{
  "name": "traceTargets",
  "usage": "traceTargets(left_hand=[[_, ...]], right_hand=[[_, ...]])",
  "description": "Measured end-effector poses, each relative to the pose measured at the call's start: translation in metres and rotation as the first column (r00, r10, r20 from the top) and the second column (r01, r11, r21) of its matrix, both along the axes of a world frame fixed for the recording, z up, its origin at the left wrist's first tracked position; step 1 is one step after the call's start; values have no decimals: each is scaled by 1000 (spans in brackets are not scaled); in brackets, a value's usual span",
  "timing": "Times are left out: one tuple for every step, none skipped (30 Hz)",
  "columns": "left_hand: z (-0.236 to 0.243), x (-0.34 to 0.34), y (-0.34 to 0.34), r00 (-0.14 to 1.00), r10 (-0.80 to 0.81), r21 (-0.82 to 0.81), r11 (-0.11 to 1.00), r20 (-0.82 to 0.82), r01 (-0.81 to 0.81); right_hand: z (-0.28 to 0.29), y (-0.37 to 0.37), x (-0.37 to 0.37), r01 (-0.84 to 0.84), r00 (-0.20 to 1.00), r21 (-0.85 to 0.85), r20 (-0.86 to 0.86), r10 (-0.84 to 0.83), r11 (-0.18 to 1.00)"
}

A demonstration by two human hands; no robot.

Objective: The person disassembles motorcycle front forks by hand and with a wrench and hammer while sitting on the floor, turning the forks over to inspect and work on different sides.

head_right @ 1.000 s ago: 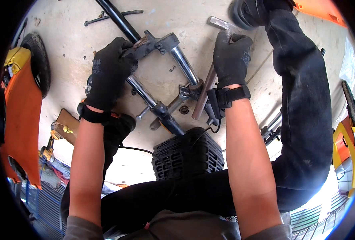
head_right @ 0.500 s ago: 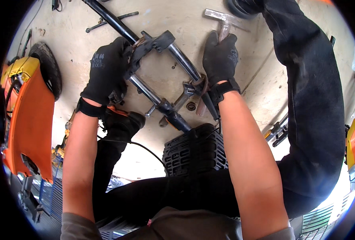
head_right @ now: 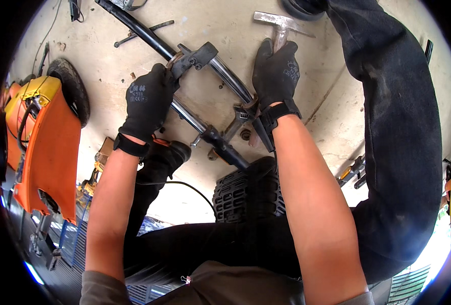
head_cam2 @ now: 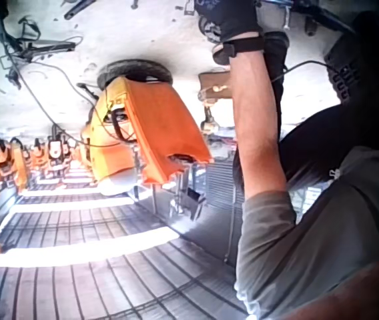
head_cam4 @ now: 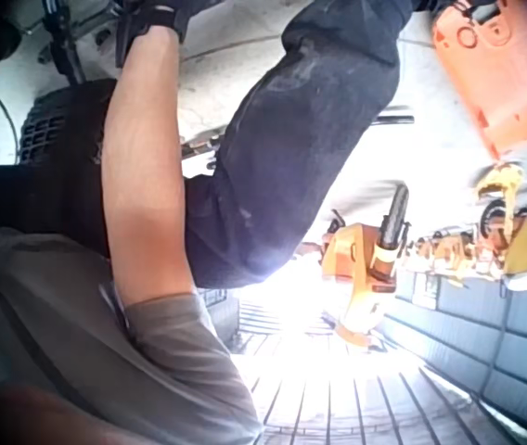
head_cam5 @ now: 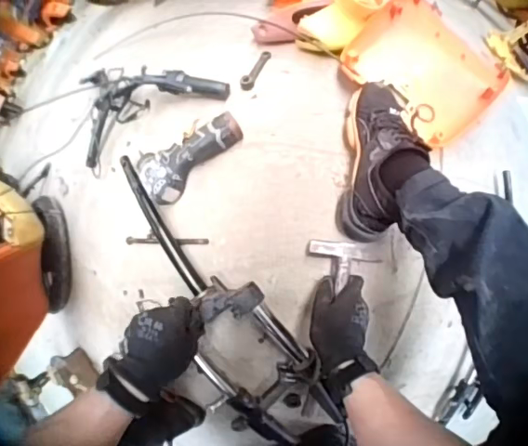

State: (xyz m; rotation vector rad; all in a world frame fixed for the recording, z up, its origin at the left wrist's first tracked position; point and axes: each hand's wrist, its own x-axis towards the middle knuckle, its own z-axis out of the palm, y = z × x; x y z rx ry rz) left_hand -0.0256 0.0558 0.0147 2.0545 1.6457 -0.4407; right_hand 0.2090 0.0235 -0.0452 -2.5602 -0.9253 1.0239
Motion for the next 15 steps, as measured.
traceTargets(left_hand=[[0, 1, -2, 1000, 9, -2, 1000, -14, -9], [-1, 1, -1, 1000, -2, 24, 1000, -5, 2], [-1, 1, -1, 1000, -13, 49, 999, 3, 13], [-1, 0, 0, 1000, -24, 75, 997, 11, 23], [0, 2, 3, 1000, -16, 50, 999, -1, 16], [2, 5, 8, 1000, -8, 24, 1000, -12, 9], [4, 7, 12, 1000, -1, -1, 1000, -24, 1], [6, 9, 14, 999, 17, -16, 1000, -48, -18], [8, 13, 15, 997, 34, -30, 999, -72, -37], [10, 15, 15, 994, 51, -44, 997, -96, -56], [10, 14, 17, 992, 46, -85, 995, -116, -56], [11, 12, 18, 990, 40, -125, 990, -135, -57], [11, 11, 19, 988, 34, -165, 984, -154, -59], [10, 9, 18, 991, 50, -147, 987, -124, -68], [9, 6, 15, 993, 66, -128, 989, -94, -78]], right_hand=[[0, 0, 0, 4, 1000, 4, -3, -4, 1000], [0, 1, 0, 5, 1000, 1, -1, -5, 1000], [1, 1, 0, 7, 1000, -1, 1, -7, 1000], [1, 1, 0, 9, 1000, -3, 3, -9, 1000], [0, 0, 0, 9, 1000, 1, 6, -9, 1000], [-2, 0, 0, 9, 1000, 6, 9, -9, 1000], [-4, -1, 1, 10, 1000, 10, 12, -10, 1000], [-3, 0, 0, 13, 1000, 6, 10, -13, 1000], [-2, 0, 0, 15, 1000, 3, 7, -15, 1000], [-1, 0, 0, 18, 1000, -1, 5, -18, 1000], [-1, 0, 0, 16, 1000, 1, 6, -16, 1000], [-2, 0, 0, 14, 1000, 4, 7, -14, 1000], [-2, 0, -1, 12, 1000, 6, 8, -12, 1000], [-2, 0, 0, -4, 1000, 0, 9, 4, 1000], [-1, -1, 0, -19, 1000, -6, 10, 19, 1000]])
